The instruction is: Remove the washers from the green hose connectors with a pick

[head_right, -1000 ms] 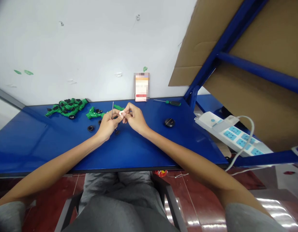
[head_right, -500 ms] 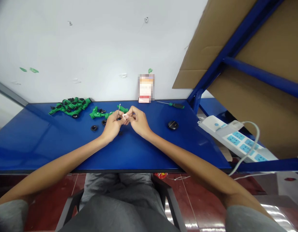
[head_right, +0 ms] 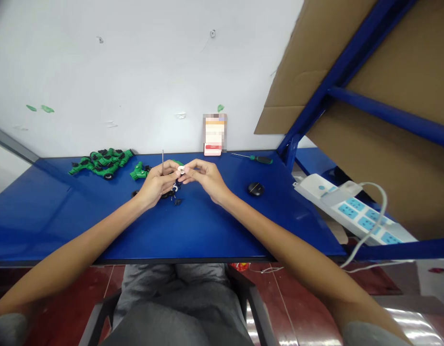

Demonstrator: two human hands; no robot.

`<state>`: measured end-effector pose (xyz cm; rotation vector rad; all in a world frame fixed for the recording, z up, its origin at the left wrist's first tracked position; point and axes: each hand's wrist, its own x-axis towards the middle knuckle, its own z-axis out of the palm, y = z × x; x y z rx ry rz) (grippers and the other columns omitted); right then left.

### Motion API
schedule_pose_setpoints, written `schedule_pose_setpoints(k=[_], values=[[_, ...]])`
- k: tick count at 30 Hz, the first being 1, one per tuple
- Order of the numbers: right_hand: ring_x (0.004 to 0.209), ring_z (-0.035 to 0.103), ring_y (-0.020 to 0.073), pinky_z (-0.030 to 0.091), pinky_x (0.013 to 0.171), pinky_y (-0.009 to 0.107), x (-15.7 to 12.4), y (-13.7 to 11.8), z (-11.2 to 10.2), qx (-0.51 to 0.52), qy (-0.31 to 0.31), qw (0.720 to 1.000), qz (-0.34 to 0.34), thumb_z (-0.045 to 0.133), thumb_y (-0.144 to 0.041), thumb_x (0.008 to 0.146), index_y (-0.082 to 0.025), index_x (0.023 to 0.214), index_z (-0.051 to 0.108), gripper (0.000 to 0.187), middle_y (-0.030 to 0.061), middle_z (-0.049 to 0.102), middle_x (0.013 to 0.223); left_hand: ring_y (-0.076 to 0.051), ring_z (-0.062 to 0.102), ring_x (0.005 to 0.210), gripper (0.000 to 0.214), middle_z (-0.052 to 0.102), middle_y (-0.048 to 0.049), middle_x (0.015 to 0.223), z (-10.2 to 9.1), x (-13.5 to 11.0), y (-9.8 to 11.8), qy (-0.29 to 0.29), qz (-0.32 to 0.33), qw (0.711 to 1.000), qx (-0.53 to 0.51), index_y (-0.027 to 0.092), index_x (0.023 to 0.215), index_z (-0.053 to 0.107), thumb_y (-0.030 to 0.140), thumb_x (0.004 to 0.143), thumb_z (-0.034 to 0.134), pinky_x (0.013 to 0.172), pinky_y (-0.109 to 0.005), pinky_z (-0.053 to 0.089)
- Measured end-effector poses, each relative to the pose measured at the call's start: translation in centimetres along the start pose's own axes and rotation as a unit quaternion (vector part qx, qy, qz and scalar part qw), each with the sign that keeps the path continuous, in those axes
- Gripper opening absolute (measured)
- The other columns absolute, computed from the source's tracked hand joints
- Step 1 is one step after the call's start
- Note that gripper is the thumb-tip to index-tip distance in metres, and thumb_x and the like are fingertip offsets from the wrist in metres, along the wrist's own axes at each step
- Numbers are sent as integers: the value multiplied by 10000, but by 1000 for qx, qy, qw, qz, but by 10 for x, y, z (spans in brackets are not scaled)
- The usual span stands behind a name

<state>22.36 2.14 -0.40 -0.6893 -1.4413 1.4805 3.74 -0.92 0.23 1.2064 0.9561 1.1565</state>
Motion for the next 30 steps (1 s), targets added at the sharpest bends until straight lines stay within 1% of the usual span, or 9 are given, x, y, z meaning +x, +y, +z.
schedule_pose_setpoints(k=[3,6,9,11,14,18,25,28,30], values=[[841,766,209,647,854,389,-3,-2,0,20,-12,999,22,894,-554,801,-214,911,781,374,51,792,880,-48,159,435,312,354,79,578,-2,-2,1,-18,8,1000,1,214,933,656,447,836,839,438,-276,87],[859,762,209,638,862,385,-4,-1,-1,32,-23,998,41,874,-540,824,-211,927,795,353,56,795,884,-47,158,433,317,351,74,579,-2,-2,-1,-19,10,1000,11,213,934,661,473,858,825,429,-272,102],[850,755,198,629,854,369,-4,3,-3,49,-23,997,54,871,-508,837,-199,931,796,332,63,791,888,-50,199,429,295,462,52,627,-2,-1,-3,-5,18,999,38,206,959,664,467,890,784,426,-268,145],[848,752,191,626,850,357,-3,8,-4,58,-10,996,62,878,-502,831,-194,934,800,333,64,787,885,-54,270,451,273,605,17,757,-3,-1,-4,14,59,993,106,212,1032,667,423,898,776,451,-266,214],[857,742,185,627,854,342,-2,14,-6,66,2,995,71,895,-516,801,-193,925,816,355,62,786,890,-76,387,541,262,722,-38,1051,-3,-3,-3,30,153,949,275,234,1129,685,352,911,772,535,-269,315],[871,737,190,629,850,340,-1,20,-11,65,-14,994,86,901,-516,787,-193,918,819,357,68,789,911,-150,506,685,206,754,-88,1135,-5,-4,-5,36,221,889,399,230,1105,763,387,992,692,660,-298,406],[863,757,211,632,803,348,2,24,-18,51,-31,995,78,919,-527,767,-181,909,801,393,70,777,863,-140,446,590,245,786,-64,1002,-18,6,-8,69,240,896,366,246,1021,841,453,978,717,620,-299,384],[819,754,193,622,771,329,5,24,-21,6,-10,998,69,910,-531,777,-180,897,783,391,66,772,847,-160,542,649,224,777,-56,925,-24,9,-7,67,264,869,412,238,1030,829,410,1001,689,676,-299,437],[821,754,190,615,750,315,8,23,-24,-18,12,998,61,912,-547,762,-178,870,774,408,53,758,837,-167,600,710,186,783,-61,1008,-29,11,-7,39,278,848,450,237,1011,811,369,1004,680,733,-302,470]])
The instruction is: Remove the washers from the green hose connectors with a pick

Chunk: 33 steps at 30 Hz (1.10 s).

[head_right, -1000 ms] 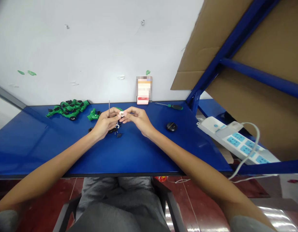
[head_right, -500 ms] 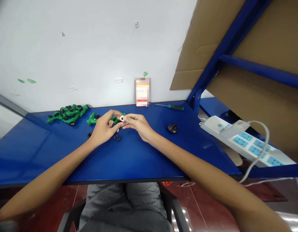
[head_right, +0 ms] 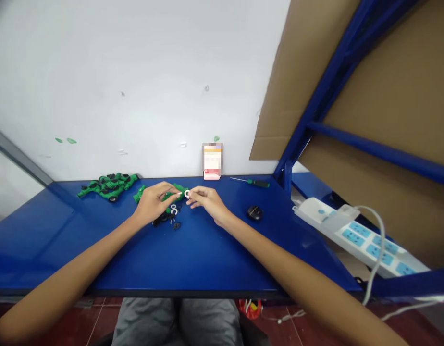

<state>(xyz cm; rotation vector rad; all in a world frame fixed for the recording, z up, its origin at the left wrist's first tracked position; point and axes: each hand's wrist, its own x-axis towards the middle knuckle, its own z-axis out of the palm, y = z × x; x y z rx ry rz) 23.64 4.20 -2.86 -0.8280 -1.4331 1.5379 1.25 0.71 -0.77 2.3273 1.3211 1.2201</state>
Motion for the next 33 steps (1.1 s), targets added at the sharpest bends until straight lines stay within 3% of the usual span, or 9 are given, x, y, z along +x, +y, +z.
schedule_pose_setpoints(k=[3,6,12,19,27,29,33], values=[[914,776,215,620,769,314,2,-2,-4,-21,22,1000,-7,923,-555,738,-180,858,764,424,68,774,943,-175,643,757,140,779,-61,1063,-3,2,-7,-26,17,999,30,228,984,771,330,998,677,773,-302,482],[925,787,221,622,780,327,1,-3,-3,-25,16,999,-14,913,-560,748,-186,871,745,428,90,798,1007,-190,660,758,133,779,-48,973,-7,2,-10,-69,13,996,53,230,964,750,329,999,667,751,-299,466],[817,782,216,601,690,321,3,5,0,-46,19,998,-37,947,-459,719,-208,984,655,467,63,800,917,-210,710,821,156,786,-40,967,-11,4,-14,-114,6,991,71,224,989,722,379,978,712,739,-294,470],[853,770,209,621,752,354,7,17,-6,-144,-23,987,-64,836,-402,833,-194,1118,759,361,100,800,1052,-220,730,895,178,787,-43,1001,-12,4,-24,-154,24,980,123,205,982,739,382,974,730,796,-306,496],[870,758,214,602,802,372,4,17,-6,-200,-32,975,-86,778,-433,897,-207,1113,778,312,70,792,946,-216,713,877,164,771,-50,1003,-14,3,-19,-150,34,979,131,200,999,751,329,1017,651,781,-317,495],[874,740,197,592,839,372,4,17,-7,-247,-29,963,-109,777,-367,897,-228,1116,796,260,62,785,996,-218,714,879,160,770,-53,1005,-16,4,-18,-146,35,980,133,198,1002,751,321,1011,648,787,-319,501],[769,665,153,571,748,332,4,16,-8,-327,-16,932,-154,767,-269,892,-253,1124,816,238,46,728,1011,-220,718,901,162,776,-51,1017,-20,7,-17,-138,32,982,122,205,1022,750,313,1003,631,805,-325,510]])
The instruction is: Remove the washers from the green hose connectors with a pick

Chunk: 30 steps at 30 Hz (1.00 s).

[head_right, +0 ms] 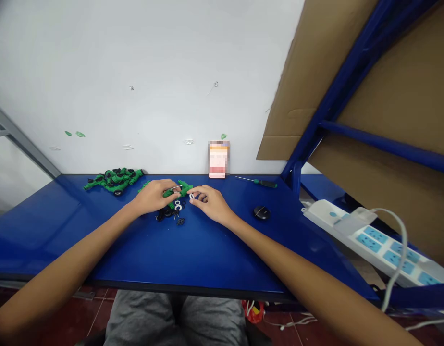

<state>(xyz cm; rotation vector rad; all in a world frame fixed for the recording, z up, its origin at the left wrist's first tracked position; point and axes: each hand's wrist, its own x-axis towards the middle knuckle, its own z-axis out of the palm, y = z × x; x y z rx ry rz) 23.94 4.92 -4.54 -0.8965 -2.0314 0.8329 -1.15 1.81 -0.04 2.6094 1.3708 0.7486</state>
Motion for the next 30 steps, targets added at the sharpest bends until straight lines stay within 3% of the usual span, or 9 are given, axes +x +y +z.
schedule_pose_setpoints(k=[6,14,18,24,30], values=[[765,670,148,554,711,315,0,1,-1,-37,-16,999,-31,707,-195,926,-237,1133,783,224,47,720,1029,-197,710,849,168,786,-43,1021,-2,0,4,0,-1,1000,-24,207,1036,757,290,996,617,804,-322,523],[786,655,148,528,729,299,-4,-3,1,-106,-37,992,-58,741,-155,908,-226,1145,753,248,28,700,1000,-199,731,890,268,809,-49,1154,0,-2,9,-61,31,996,-58,204,1149,766,190,919,629,831,-310,544],[788,673,161,523,742,307,-4,-7,-2,-114,-50,991,-51,676,-176,974,-229,1171,766,223,37,762,1010,-186,731,881,312,806,-42,1191,-3,-2,10,-46,26,996,-72,204,1172,763,153,920,587,844,-303,549],[822,708,187,525,782,323,-2,-7,-6,-131,-63,988,-49,647,-187,998,-243,1070,814,190,37,815,990,-197,727,860,246,811,-52,1068,-4,0,10,-6,9,999,-32,188,1083,770,261,1015,545,805,-311,538],[840,699,184,523,783,317,-3,-7,-4,-149,-56,985,-66,652,-164,981,-230,1102,794,198,49,787,1020,-202,740,875,222,815,-44,1022,5,-3,8,-80,59,994,-41,210,1056,791,221,974,585,804,-297,524]])
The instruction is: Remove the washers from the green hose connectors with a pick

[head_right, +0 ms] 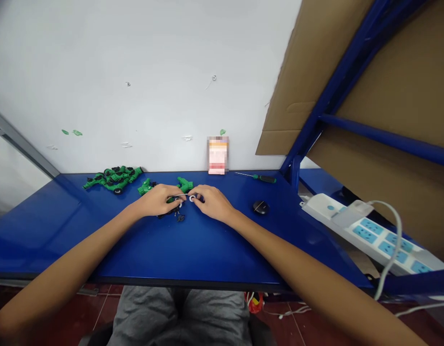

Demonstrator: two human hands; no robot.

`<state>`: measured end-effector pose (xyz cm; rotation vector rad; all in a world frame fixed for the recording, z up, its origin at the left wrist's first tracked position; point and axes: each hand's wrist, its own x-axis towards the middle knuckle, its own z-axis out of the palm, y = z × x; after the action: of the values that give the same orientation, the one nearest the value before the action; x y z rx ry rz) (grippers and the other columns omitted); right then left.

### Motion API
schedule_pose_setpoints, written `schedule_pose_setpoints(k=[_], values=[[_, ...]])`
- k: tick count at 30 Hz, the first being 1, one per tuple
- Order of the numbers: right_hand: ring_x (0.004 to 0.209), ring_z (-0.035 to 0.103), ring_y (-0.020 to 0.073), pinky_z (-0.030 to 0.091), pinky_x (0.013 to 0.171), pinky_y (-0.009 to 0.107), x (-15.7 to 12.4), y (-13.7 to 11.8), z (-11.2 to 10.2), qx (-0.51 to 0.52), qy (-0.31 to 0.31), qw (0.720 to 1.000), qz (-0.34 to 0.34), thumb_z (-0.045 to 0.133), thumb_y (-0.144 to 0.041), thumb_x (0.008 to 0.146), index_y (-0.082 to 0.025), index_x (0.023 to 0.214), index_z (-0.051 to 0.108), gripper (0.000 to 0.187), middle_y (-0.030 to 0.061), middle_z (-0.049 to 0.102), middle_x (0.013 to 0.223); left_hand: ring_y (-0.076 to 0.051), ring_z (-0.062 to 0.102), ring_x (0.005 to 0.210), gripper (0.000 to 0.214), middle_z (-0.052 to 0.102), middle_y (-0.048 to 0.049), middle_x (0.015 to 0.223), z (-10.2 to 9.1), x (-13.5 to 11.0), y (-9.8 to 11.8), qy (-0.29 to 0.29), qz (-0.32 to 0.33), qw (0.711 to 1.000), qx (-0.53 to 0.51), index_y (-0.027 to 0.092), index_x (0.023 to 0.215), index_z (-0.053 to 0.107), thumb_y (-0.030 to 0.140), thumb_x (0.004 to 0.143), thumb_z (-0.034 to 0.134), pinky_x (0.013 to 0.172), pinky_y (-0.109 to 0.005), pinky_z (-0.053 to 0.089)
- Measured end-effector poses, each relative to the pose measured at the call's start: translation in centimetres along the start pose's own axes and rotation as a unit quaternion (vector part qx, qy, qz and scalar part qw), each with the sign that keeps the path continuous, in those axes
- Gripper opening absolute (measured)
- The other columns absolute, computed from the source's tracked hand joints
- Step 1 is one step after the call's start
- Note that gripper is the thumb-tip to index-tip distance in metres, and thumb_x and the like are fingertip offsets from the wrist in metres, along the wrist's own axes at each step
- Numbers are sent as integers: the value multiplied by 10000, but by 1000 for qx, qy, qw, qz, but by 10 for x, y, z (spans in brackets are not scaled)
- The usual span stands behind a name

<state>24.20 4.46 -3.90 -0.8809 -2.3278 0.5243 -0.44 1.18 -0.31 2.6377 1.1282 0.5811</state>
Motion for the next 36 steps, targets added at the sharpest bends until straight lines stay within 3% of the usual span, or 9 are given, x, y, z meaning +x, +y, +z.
schedule_pose_setpoints(k=[4,7,13,19,24,28,31,34,36], values=[[992,690,232,552,915,400,-2,-3,0,-24,10,999,-44,639,-179,1001,-227,1147,769,202,80,757,1143,-217,728,847,252,803,-72,973,0,0,-4,-5,-12,999,29,197,999,779,250,1009,533,757,-305,498],[1112,651,273,549,1000,466,-3,-6,0,-48,10,995,-88,638,-208,1020,-248,1139,779,189,92,739,1177,-192,672,702,270,771,-59,838,-2,1,-6,-7,-30,998,51,199,898,757,262,1015,522,673,-291,446],[1107,621,284,572,959,460,-4,-7,3,-106,-34,984,-139,646,-254,1044,-262,1176,799,202,110,698,1166,-188,622,668,256,723,-58,794,-8,0,0,-22,-16,997,71,198,808,734,247,982,554,625,-299,392],[1045,595,270,561,908,429,4,-2,7,-133,-32,976,-169,616,-272,1066,-229,1051,802,192,116,677,1151,-174,630,685,225,724,-53,835,-13,-2,3,-49,-10,998,34,198,820,780,219,933,587,661,-294,419],[1025,568,274,542,905,436,13,-7,11,-149,-38,971,-181,584,-224,1069,-206,1053,748,166,126,646,1144,-162,616,676,188,715,-41,789,-12,-2,-1,-60,-12,998,27,184,746,746,199,881,617,671,-289,424],[1048,582,259,524,957,431,15,-8,10,-52,-5,987,-153,544,-229,1082,-201,1061,700,160,118,645,1132,-150,590,661,201,712,-40,800,-10,0,-1,-8,-23,1000,14,176,779,750,204,901,592,669,-293,420],[969,627,223,524,907,385,16,-2,8,88,37,994,-58,589,-282,1060,-215,1007,698,139,70,680,1025,-131,545,628,206,718,-23,804,-7,1,1,80,-64,994,-36,180,868,754,260,948,582,640,-274,412],[835,641,188,513,783,338,16,3,7,234,41,971,36,636,-416,1024,-212,1011,723,222,44,722,944,-77,414,523,163,741,-5,860,-3,2,4,120,-116,978,-128,175,972,731,310,935,646,549,-236,348],[797,628,172,497,718,314,16,3,6,308,36,949,64,670,-500,989,-211,1029,741,299,46,742,953,-42,335,484,204,767,-29,969,0,2,7,129,-126,965,-191,169,1039,722,329,916,698,503,-222,294]])
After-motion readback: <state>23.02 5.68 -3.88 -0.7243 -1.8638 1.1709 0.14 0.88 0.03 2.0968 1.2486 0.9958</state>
